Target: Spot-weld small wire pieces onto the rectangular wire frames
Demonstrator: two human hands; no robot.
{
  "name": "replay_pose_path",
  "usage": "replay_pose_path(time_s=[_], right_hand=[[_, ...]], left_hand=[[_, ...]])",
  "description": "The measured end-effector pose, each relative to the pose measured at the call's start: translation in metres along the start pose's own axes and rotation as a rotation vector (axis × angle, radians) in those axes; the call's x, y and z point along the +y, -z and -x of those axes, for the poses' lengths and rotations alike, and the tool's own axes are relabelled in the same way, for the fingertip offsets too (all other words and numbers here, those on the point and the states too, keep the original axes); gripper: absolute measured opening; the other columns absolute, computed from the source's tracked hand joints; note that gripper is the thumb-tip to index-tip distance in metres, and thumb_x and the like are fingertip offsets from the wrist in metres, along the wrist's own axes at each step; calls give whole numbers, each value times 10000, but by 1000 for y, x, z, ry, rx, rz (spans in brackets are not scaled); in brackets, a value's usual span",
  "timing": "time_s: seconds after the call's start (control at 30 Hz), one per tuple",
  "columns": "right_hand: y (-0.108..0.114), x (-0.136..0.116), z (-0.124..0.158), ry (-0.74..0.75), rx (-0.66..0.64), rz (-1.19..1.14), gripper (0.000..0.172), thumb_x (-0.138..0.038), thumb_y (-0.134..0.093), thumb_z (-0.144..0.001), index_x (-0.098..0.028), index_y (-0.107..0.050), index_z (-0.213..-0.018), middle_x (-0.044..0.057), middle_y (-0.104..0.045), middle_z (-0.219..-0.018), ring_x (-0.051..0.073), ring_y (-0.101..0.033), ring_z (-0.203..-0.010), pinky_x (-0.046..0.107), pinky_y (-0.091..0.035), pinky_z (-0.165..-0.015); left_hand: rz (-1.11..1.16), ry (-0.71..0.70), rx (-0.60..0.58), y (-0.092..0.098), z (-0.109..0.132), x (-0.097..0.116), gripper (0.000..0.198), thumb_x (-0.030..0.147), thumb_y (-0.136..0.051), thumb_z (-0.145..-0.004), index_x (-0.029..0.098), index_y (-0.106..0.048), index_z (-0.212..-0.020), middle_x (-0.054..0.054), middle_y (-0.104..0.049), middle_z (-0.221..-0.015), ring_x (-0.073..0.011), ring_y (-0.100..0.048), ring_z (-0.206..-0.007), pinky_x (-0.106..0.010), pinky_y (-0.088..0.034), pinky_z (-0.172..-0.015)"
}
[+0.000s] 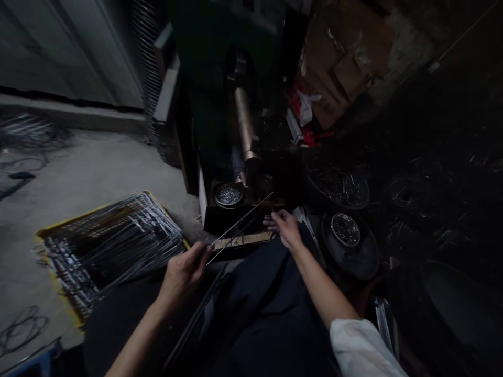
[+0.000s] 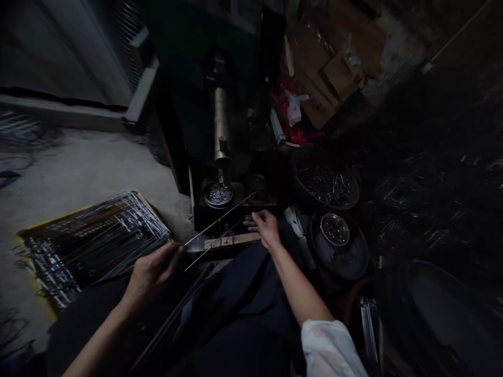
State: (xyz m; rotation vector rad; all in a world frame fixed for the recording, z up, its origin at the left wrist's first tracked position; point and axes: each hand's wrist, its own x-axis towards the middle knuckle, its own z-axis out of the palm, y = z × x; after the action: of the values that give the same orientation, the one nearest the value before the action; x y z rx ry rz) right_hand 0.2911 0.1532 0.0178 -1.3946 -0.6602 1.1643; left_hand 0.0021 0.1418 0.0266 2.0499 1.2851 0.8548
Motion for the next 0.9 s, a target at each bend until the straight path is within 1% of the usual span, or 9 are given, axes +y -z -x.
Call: replay_pose_path(time_s=[0.1,0.17,0.23,0.37,0.47,0.53,0.6,0.8,0.9], right_hand=[[-43,9,-13,-63,-14,-208,355,-405,-800,-730,-190,-524,-796,41,-733,-763,174,-734,-699,189,-545,-532],[-60,9,-16,-81,-30,-309,323,-358,-804,-736,-180,-544,-805,39,-731,-745,174,-736,-698,182,-553,-534],[-70,7,-16,-74,-43,-382,301,-326,-811,-729,-167,-569,-812,45,-733,-744,174,-737,-690,174,-556,-529],[-81,1,-15,-40,-85,-431,260,-292,-805,-728,-158,-599,-813,53,-739,-746,169,-734,-679,169,-561,-530],[-88,-3,-14,-16,-101,-429,246,-292,-801,-732,-160,-610,-815,39,-733,-736,165,-731,-670,168,-560,-521],[-92,-5,-14,-4,-103,-433,250,-294,-804,-729,-164,-610,-817,23,-726,-730,161,-729,-661,166,-558,-512],[-97,-6,-13,6,-94,-436,251,-297,-804,-733,-167,-610,-827,10,-722,-733,155,-728,-659,163,-557,-512],[-103,-6,-14,26,-76,-442,238,-297,-781,-761,-165,-609,-860,25,-733,-765,154,-732,-687,167,-566,-547],[-105,-6,-16,36,-72,-459,242,-288,-774,-755,-167,-601,-871,30,-734,-772,161,-733,-687,173,-562,-535]], left_hand=[[-11,-25,27,4,3,-4,268,333,-468,-933,203,-526,-705,45,-479,-525,-113,-479,-438,-238,-331,-501],[-17,-52,47,7,5,-7,246,313,-475,-943,192,-557,-745,37,-531,-546,-110,-514,-446,-228,-349,-502],[-24,-88,73,11,6,-8,217,286,-485,-950,182,-581,-785,27,-581,-581,-105,-539,-455,-215,-359,-491],[-30,-180,140,21,7,-9,187,252,-494,-959,170,-604,-832,16,-636,-627,-99,-575,-461,-190,-387,-479],[-21,-229,169,28,8,-11,190,266,-501,-969,153,-634,-894,-16,-697,-716,-115,-665,-561,-161,-447,-557],[-16,-227,175,31,9,-12,193,272,-509,-970,142,-648,-940,-31,-722,-763,-121,-690,-599,-149,-464,-590],[-8,-214,174,32,10,-13,191,275,-519,-967,140,-655,-965,-31,-729,-771,-121,-693,-597,-145,-468,-589],[-24,-227,218,33,4,-15,248,311,-505,-967,145,-662,-871,-50,-741,-725,-162,-710,-586,-168,-484,-546],[-22,-222,228,34,1,-17,256,319,-509,-960,135,-679,-902,-62,-758,-749,-170,-718,-589,-169,-500,-555]])
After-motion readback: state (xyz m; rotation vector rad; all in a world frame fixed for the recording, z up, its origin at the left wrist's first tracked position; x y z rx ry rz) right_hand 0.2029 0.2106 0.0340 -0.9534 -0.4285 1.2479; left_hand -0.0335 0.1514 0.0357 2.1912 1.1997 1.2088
